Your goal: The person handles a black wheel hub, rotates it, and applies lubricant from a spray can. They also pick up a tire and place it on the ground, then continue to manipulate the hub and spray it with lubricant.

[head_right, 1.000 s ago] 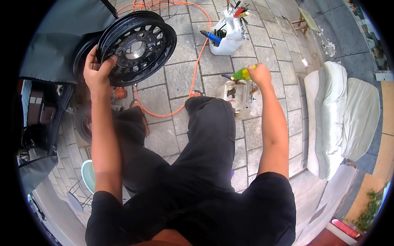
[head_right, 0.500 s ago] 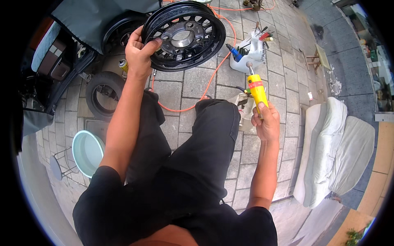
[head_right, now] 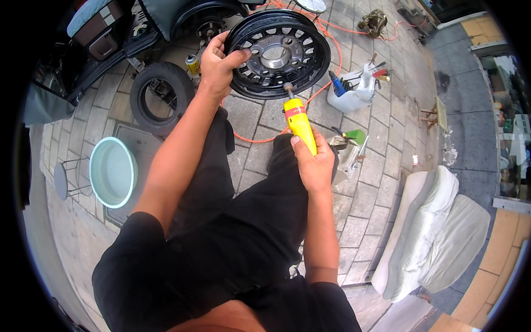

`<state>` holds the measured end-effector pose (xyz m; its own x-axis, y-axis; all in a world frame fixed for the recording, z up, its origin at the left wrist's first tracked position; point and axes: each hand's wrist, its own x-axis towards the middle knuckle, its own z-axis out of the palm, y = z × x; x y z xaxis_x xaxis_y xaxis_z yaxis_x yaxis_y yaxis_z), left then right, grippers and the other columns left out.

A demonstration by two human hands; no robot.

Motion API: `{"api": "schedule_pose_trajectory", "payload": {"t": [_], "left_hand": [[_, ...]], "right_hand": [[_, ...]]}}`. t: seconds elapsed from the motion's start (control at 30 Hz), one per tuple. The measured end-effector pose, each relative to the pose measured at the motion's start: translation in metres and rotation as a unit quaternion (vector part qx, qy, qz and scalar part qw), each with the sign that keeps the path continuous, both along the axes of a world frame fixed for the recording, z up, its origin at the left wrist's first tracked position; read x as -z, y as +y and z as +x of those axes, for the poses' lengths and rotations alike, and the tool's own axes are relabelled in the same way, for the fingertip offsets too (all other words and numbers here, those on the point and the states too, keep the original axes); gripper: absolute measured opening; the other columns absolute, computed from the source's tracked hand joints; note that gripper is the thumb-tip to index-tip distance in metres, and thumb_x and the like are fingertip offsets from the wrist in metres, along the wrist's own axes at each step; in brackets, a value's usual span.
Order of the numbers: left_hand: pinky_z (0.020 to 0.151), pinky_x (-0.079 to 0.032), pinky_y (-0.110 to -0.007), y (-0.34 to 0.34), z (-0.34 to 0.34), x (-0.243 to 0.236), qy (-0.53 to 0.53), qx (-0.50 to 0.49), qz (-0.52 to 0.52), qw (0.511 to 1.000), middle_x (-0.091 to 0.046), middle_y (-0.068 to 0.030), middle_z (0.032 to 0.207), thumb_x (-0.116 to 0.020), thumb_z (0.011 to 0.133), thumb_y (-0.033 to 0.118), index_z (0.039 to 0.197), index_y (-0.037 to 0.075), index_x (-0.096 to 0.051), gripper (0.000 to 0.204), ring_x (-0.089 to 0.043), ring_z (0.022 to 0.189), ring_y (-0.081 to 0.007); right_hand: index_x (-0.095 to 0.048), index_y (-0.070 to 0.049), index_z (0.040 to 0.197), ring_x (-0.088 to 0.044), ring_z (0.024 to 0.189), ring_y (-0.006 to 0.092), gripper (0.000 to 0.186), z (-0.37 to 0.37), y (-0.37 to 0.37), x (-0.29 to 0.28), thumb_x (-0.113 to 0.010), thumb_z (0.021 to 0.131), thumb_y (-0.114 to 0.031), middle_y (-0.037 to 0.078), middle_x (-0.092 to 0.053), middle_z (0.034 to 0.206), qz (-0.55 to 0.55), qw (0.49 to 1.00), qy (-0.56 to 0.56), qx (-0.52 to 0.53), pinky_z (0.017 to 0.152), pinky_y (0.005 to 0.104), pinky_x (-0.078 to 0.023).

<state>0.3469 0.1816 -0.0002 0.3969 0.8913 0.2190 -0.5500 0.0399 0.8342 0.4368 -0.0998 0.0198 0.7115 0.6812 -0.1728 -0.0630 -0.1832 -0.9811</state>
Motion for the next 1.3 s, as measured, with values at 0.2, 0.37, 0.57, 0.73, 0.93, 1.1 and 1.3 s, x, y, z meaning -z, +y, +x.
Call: {"api": "schedule_pose_trajectory", "payload": {"t": [0.2,0.37,0.57,0.73,0.93,1.1,1.3], "left_hand": [[0.099,-0.055,-0.031,0.000,0.001,0.004,0.003,-0.012,0.032,0.999,-0.070,-0.0119,0.122,-0.082,0.079,-0.001,0.140,-0.008,-0.053,0.067,-0.069,0.109,-0.0174],[0.099,-0.055,-0.031,-0.002,0.000,0.002,0.026,-0.014,0.045,0.999,-0.071,-0.0111,0.122,-0.084,0.078,0.000,0.138,-0.007,-0.055,0.066,-0.069,0.109,-0.0167],[0.098,-0.055,-0.031,-0.003,-0.002,-0.001,0.034,-0.026,0.071,0.997,-0.071,-0.0108,0.120,-0.085,0.078,0.000,0.135,-0.007,-0.056,0.065,-0.069,0.107,-0.0152],[0.098,-0.055,-0.031,-0.002,0.000,0.000,0.037,-0.033,0.067,0.997,-0.071,-0.0109,0.120,-0.085,0.077,0.001,0.134,-0.008,-0.056,0.065,-0.069,0.108,-0.0158],[0.100,-0.055,-0.032,0.001,0.003,0.007,0.063,-0.048,0.104,0.991,-0.071,-0.0115,0.120,-0.086,0.077,0.003,0.135,-0.008,-0.056,0.066,-0.068,0.110,-0.0159],[0.102,-0.054,-0.032,-0.001,0.009,0.010,0.091,-0.063,0.139,0.984,-0.070,-0.0125,0.122,-0.087,0.076,0.005,0.135,-0.008,-0.056,0.068,-0.068,0.111,-0.0171],[0.101,-0.056,-0.033,-0.009,0.006,-0.002,0.129,-0.069,0.144,0.979,-0.072,-0.0132,0.120,-0.090,0.071,0.014,0.134,-0.005,-0.060,0.072,-0.070,0.110,-0.0180]], "right_hand": [[-0.060,0.006,0.142,-0.055,0.065,0.0024,0.051,-0.006,0.012,0.004,-0.077,0.099,-0.016,-0.001,-0.065,0.087,0.016,1.000,-0.014,-0.007,0.050,0.0191,-0.043],[-0.060,0.005,0.141,-0.056,0.067,0.0026,0.050,-0.003,0.017,0.012,-0.077,0.099,-0.015,-0.001,-0.065,0.089,0.017,1.000,-0.008,0.000,0.051,0.0189,-0.044],[-0.063,0.004,0.137,-0.056,0.067,0.0025,0.045,-0.004,0.026,0.011,-0.077,0.099,-0.015,-0.002,-0.065,0.088,-0.004,1.000,-0.017,-0.006,0.050,0.0185,-0.044],[-0.063,0.005,0.136,-0.055,0.065,0.0030,0.043,-0.005,0.029,0.014,-0.076,0.099,-0.015,-0.002,-0.064,0.086,0.003,1.000,-0.025,-0.005,0.051,0.0190,-0.044],[-0.064,0.004,0.126,-0.050,0.058,0.0069,0.037,-0.013,0.036,0.003,-0.073,0.101,-0.022,0.003,-0.060,0.080,-0.020,0.996,0.084,0.029,0.050,0.0247,-0.042],[-0.062,0.000,0.116,-0.044,0.054,0.0085,0.035,-0.016,0.040,-0.003,-0.073,0.101,-0.029,0.005,-0.058,0.078,-0.006,0.985,0.165,0.050,0.051,0.0272,-0.039],[-0.061,0.001,0.120,-0.041,0.052,0.0066,0.040,0.001,0.040,0.005,-0.068,0.103,-0.035,0.002,-0.056,0.076,0.068,0.944,0.320,0.036,0.051,0.0248,-0.036]]}}
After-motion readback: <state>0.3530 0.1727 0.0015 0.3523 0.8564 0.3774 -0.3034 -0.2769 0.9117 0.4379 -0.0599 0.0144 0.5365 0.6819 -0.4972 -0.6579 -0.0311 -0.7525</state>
